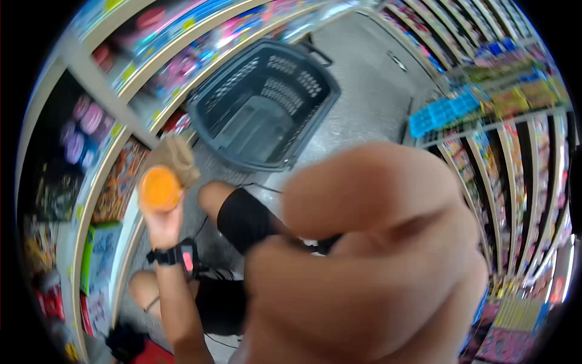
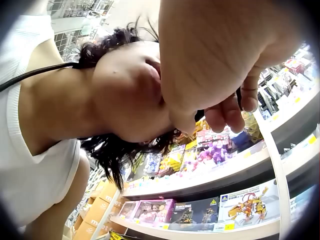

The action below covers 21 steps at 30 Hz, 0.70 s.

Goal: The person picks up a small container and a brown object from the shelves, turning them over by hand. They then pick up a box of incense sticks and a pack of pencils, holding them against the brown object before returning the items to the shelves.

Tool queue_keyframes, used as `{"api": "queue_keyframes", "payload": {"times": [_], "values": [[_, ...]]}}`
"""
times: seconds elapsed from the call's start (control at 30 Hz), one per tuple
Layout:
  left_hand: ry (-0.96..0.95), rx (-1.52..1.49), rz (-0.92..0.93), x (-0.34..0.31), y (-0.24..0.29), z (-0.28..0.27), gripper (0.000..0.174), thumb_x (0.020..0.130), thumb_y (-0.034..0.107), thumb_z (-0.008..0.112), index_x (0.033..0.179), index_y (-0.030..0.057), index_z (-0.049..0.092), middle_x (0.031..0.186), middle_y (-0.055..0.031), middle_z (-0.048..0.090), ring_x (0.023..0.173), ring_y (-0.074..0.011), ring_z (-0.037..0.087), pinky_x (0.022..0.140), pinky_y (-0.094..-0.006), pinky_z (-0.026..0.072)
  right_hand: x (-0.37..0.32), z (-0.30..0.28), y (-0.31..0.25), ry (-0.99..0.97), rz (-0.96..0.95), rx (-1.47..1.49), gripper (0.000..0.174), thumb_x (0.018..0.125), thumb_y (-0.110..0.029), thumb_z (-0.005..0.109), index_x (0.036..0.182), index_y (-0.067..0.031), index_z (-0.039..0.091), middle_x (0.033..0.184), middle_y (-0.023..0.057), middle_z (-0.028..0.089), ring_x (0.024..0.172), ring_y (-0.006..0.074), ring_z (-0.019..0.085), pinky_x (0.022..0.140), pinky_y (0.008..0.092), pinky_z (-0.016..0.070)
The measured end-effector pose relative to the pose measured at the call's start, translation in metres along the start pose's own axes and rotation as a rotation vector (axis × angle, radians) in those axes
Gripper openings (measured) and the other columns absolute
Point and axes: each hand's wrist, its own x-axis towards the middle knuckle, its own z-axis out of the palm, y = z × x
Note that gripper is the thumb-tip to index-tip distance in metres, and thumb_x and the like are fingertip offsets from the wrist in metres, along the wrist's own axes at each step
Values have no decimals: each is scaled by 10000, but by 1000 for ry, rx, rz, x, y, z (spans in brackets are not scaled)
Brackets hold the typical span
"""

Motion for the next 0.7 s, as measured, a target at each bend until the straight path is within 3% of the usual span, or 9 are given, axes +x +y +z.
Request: {"api": "queue_keyframes", "payload": {"times": [0.13, 0.33, 0.47, 0.53, 0.57, 0.6, 0.63, 0.67, 0.7], "values": [[-101, 34, -2, -20, -11, 33, 460, 1013, 464, 513, 1327, 132, 568, 1278, -84, 640, 1167, -276, 612, 926, -519, 531, -14, 5, 27, -180, -129, 53, 459, 779, -499, 806, 872, -96, 607, 702, 2, 595, 603, 158, 535, 520, 295, 394], [-65, 105, -38, -17, -10, 53, 384, 1014, 432, 502, 1218, 124, 606, 1186, -67, 677, 1066, -249, 662, 837, -503, 572, -48, 52, 75, -574, 217, 124, 491, 773, -207, 833, 1201, -40, 660, 723, 45, 560, 607, 187, 548, 583, 305, 456], [6, 137, 14, -9, -21, 37, 413, 1026, 429, 489, 1269, 108, 581, 1217, -84, 663, 1113, -254, 644, 904, -486, 555, -95, 88, 98, -443, 362, 120, 578, 761, -190, 854, 1277, -51, 633, 765, 49, 607, 647, 163, 561, 621, 303, 493], [-83, 256, 44, -5, -24, 12, 469, 1038, 450, 463, 1357, 112, 526, 1317, -112, 606, 1209, -268, 587, 991, -493, 511, -118, 100, 99, -407, 521, 198, 578, 795, -216, 816, 1296, -41, 588, 974, 100, 706, 779, 275, 680, 707, 365, 550], [-275, 291, 124, -12, -28, 9, 376, 1040, 292, 509, 1344, 71, 529, 1313, -117, 604, 1185, -275, 599, 1003, -457, 514, -127, 105, 98, -440, 570, 151, 598, 791, -231, 804, 1302, -42, 557, 1032, 109, 698, 877, 320, 689, 751, 404, 554], [-206, 238, -69, 0, -20, -24, 426, 1032, 305, 526, 1389, 74, 502, 1362, -133, 576, 1218, -295, 575, 1032, -481, 491, -139, 108, 92, -399, 607, 132, 640, 778, -246, 800, 1329, -67, 528, 1045, 128, 684, 911, 333, 683, 772, 420, 550], [-241, 412, 46, 2, -23, -32, 470, 1032, 345, 519, 1416, 76, 486, 1387, -137, 563, 1261, -300, 547, 1079, -507, 445, -156, 111, 92, -274, 542, 142, 672, 785, -251, 787, 1357, -50, 497, 1039, 148, 673, 912, 342, 681, 779, 422, 548], [-415, 133, -286, 16, -8, -47, 506, 1031, 381, 506, 1435, 77, 471, 1426, -139, 536, 1302, -303, 516, 1118, -519, 402, -169, 114, 86, -176, 508, 127, 701, 788, -254, 782, 1365, -8, 469, 1057, 183, 655, 952, 356, 668, 794, 427, 545], [-377, 92, -329, 26, -1, -68, 564, 1026, 428, 498, 1457, 67, 448, 1465, -140, 507, 1340, -315, 486, 1135, -536, 377, -176, 112, 78, -192, 520, 101, 718, 795, -262, 777, 1361, 38, 452, 1131, 201, 627, 1018, 371, 646, 827, 439, 537]]}}
